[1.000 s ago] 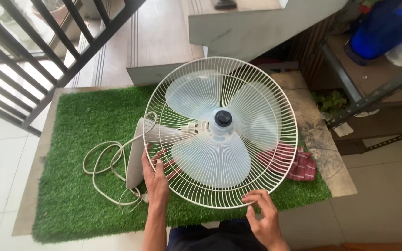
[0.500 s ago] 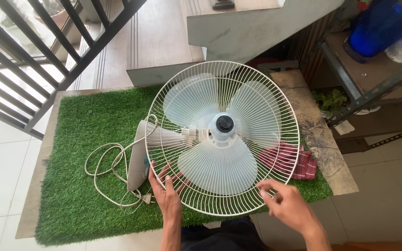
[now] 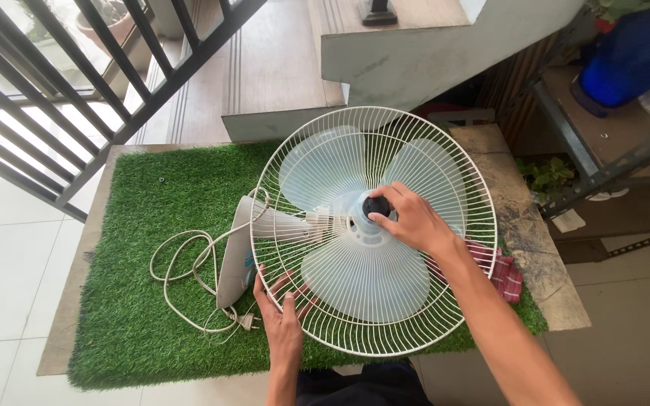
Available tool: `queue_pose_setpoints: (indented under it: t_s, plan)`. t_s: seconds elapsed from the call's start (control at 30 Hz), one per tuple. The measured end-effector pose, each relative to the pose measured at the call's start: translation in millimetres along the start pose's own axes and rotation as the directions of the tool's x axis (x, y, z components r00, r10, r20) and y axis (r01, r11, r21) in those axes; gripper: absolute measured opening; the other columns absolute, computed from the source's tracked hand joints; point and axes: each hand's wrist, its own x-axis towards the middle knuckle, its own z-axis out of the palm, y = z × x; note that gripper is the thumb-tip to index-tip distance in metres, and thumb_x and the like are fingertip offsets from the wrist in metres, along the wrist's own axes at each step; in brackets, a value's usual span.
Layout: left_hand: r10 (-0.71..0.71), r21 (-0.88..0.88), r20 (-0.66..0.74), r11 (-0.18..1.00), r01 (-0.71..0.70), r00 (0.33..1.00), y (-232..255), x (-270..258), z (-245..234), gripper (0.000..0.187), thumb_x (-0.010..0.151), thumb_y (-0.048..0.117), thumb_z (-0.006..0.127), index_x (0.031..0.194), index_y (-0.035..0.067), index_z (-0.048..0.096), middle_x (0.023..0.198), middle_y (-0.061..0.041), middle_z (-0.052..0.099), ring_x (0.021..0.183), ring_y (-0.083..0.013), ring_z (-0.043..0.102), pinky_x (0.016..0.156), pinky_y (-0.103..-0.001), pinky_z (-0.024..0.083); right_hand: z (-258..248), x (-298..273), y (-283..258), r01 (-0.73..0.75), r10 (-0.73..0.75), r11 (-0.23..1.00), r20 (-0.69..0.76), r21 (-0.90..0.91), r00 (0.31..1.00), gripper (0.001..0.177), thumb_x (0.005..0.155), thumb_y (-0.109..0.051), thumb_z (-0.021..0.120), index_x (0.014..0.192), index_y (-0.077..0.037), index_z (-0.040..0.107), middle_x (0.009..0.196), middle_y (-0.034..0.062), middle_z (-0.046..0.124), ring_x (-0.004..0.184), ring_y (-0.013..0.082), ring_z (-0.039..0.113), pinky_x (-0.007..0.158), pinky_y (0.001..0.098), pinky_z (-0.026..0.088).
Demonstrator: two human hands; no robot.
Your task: The person disassembles a white table fan by removing the front grille, unscrewing the central nut, and detaching the fan blades. They then remove the rear grille and use a screwdriver to loosen a screw on the motor housing.
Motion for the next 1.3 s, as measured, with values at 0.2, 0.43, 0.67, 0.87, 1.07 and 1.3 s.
queue_pose_setpoints:
  t_s: [0.2, 0.43, 0.67, 0.87, 1.07, 1.3]
  plan:
    - [0.600, 0.615, -0.048, 0.647, -0.450, 0.798, 19.9, 10.2, -2.8, 0.074, 0.085, 0.001, 0.064, 0.151, 0.009, 0.031, 0.134, -0.022, 0.045, 0.118, -0.0360, 0.051, 0.095, -0.048, 0.051, 5.0, -5.6, 7.6, -0.009, 0.008, 0.998, 0.017, 0.057, 1.000, 0.038, 0.086, -0.026, 0.077, 0.119, -0.012, 0.065, 0.103, 0.0063, 0.065, 0.090, 0.0247, 0.072, 0.079, 0.0391, 0.061]
    - [0.353, 0.483, 0.101, 0.800, -0.356, 0.930, 45.6, 36.1, 41.1, 0.058, 0.092, 0.006, 0.064, 0.143, 0.010, 0.037, 0.126, -0.016, 0.049, 0.111, -0.0245, 0.060, 0.097, -0.039, 0.056, -3.0, -18.6, 10.6, 0.026, -0.040, 0.992, 0.109, 0.126, 0.993, 0.037, 0.085, -0.023, 0.077, 0.119, -0.013, 0.068, 0.103, 0.0048, 0.063, 0.088, 0.0212, 0.070, 0.079, 0.0373, 0.061]
    - [0.222, 0.011, 0.018, 0.975, -0.222, 0.975, 51.0, 36.7, 60.4, 0.064, 0.098, 0.009, 0.059, 0.153, 0.008, 0.026, 0.132, -0.030, 0.062, 0.113, -0.0300, 0.071, 0.093, -0.040, 0.061, -10.4, -25.4, 10.5, 0.075, -0.082, 0.996, 0.163, 0.045, 0.983, 0.042, 0.079, -0.020, 0.080, 0.120, -0.017, 0.069, 0.100, 0.0049, 0.063, 0.088, 0.0225, 0.067, 0.081, 0.0372, 0.059]
    - [0.015, -0.185, 0.186, 0.983, 0.020, 0.982, 54.0, 37.2, 53.3, 0.083, 0.095, 0.009, 0.050, 0.163, 0.023, 0.004, 0.124, -0.023, 0.068, 0.101, -0.0367, 0.074, 0.079, -0.045, 0.062, -4.5, -25.9, 13.2, 0.257, -0.271, 0.948, -0.047, -0.190, 0.962, 0.050, 0.079, -0.030, 0.081, 0.119, -0.005, 0.064, 0.105, 0.0082, 0.066, 0.095, 0.0280, 0.067, 0.082, 0.0449, 0.052]
    - [0.013, -0.184, 0.238, 0.983, 0.032, 0.971, 51.3, 47.4, 49.1, 0.053, 0.100, 0.012, 0.049, 0.151, 0.006, 0.034, 0.125, -0.026, 0.067, 0.100, -0.0346, 0.076, 0.073, -0.043, 0.063, 8.8, -20.7, 32.6, 0.310, -0.342, 0.911, -0.078, -0.270, 0.936, 0.045, 0.079, -0.038, 0.078, 0.107, -0.005, 0.066, 0.092, 0.0078, 0.061, 0.086, 0.0295, 0.060, 0.082, 0.0443, 0.052]
    - [0.003, -0.226, 0.252, 0.972, 0.056, 0.968, 47.3, 44.1, 47.5, 0.054, 0.100, 0.013, 0.050, 0.150, 0.007, 0.032, 0.121, -0.027, 0.070, 0.098, -0.0352, 0.077, 0.072, -0.044, 0.063, 30.6, -17.8, 20.9, -0.036, -0.015, 0.940, -0.147, -0.339, 0.989, 0.053, 0.086, -0.057, 0.077, 0.082, -0.008, 0.058, 0.081, 0.0066, 0.058, 0.075, 0.0250, 0.058, 0.081, 0.0470, 0.050]
